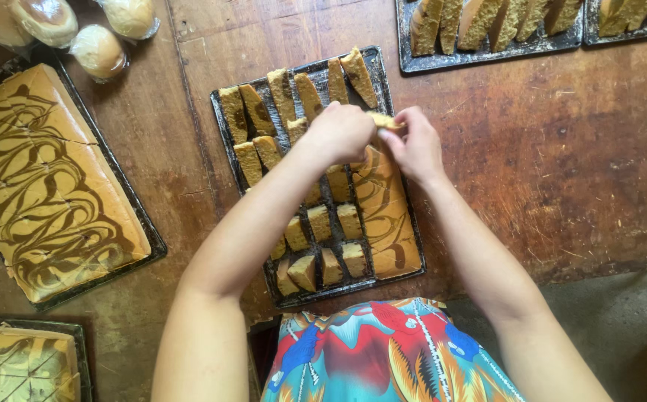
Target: The person arranges slices of marbled cake onto rectangular trays by hand.
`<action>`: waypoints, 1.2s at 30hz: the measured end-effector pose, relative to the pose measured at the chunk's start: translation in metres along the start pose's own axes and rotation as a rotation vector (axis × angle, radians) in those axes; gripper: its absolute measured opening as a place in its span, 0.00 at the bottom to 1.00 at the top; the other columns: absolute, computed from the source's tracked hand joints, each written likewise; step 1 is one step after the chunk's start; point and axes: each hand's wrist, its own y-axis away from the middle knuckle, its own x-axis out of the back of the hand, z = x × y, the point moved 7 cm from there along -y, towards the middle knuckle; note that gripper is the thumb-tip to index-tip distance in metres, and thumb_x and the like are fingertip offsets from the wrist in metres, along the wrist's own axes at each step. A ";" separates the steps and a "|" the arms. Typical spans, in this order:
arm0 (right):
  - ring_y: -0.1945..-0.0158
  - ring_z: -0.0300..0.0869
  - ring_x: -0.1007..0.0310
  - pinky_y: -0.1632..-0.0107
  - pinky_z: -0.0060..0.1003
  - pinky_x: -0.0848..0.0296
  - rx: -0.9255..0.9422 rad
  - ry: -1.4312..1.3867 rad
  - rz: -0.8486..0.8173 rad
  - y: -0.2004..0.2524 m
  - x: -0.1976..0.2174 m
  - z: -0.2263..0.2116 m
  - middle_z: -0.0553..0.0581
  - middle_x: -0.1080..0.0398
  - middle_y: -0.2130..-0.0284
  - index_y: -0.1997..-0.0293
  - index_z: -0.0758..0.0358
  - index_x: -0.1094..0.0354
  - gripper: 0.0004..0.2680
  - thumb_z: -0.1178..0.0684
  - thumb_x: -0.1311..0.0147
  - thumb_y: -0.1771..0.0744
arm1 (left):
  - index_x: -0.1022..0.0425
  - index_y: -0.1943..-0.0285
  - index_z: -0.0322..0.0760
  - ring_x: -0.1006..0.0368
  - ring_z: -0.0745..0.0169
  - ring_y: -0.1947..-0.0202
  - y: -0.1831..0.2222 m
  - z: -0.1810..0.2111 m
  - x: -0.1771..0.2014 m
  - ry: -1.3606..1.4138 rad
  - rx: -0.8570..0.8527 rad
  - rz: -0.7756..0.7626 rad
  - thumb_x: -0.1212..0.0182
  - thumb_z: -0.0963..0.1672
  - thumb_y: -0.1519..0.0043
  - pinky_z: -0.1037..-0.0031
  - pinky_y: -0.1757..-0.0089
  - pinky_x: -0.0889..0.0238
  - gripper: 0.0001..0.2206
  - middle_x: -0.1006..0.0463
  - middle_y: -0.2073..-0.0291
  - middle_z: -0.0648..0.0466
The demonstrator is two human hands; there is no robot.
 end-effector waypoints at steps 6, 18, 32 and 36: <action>0.53 0.42 0.34 0.48 0.39 0.28 0.173 -0.709 0.593 0.040 0.026 0.047 0.56 0.37 0.55 0.48 0.64 0.45 0.08 0.55 0.47 0.25 | 0.22 0.51 0.42 0.31 0.50 0.46 -0.008 0.022 -0.025 -0.035 -0.100 0.206 0.22 0.57 0.56 0.53 0.48 0.42 0.29 0.22 0.52 0.52; 0.52 0.46 0.32 0.54 0.52 0.25 -0.334 -1.426 0.463 0.075 -0.030 0.076 0.55 0.35 0.52 0.51 0.52 0.47 0.06 0.51 0.53 0.29 | 0.24 0.50 0.44 0.24 0.47 0.52 -0.036 0.003 -0.018 0.230 -0.225 0.170 0.21 0.50 0.55 0.59 0.52 0.31 0.25 0.21 0.56 0.49; 0.55 0.45 0.27 0.55 0.40 0.23 0.030 -1.569 0.050 0.076 0.060 -0.045 0.57 0.33 0.52 0.44 0.52 0.49 0.07 0.49 0.55 0.26 | 0.38 0.28 0.48 0.29 0.39 0.44 0.015 0.005 0.046 0.328 -0.211 0.392 0.15 0.59 0.64 0.49 0.52 0.35 0.52 0.30 0.38 0.43; 0.56 0.38 0.26 0.62 0.30 0.25 0.065 -1.510 -0.223 0.071 0.039 -0.069 0.52 0.29 0.54 0.44 0.49 0.48 0.10 0.49 0.53 0.30 | 0.28 0.39 0.50 0.21 0.61 0.55 0.056 0.015 0.059 0.891 -0.287 0.312 0.23 0.52 0.53 0.67 0.52 0.24 0.32 0.21 0.49 0.56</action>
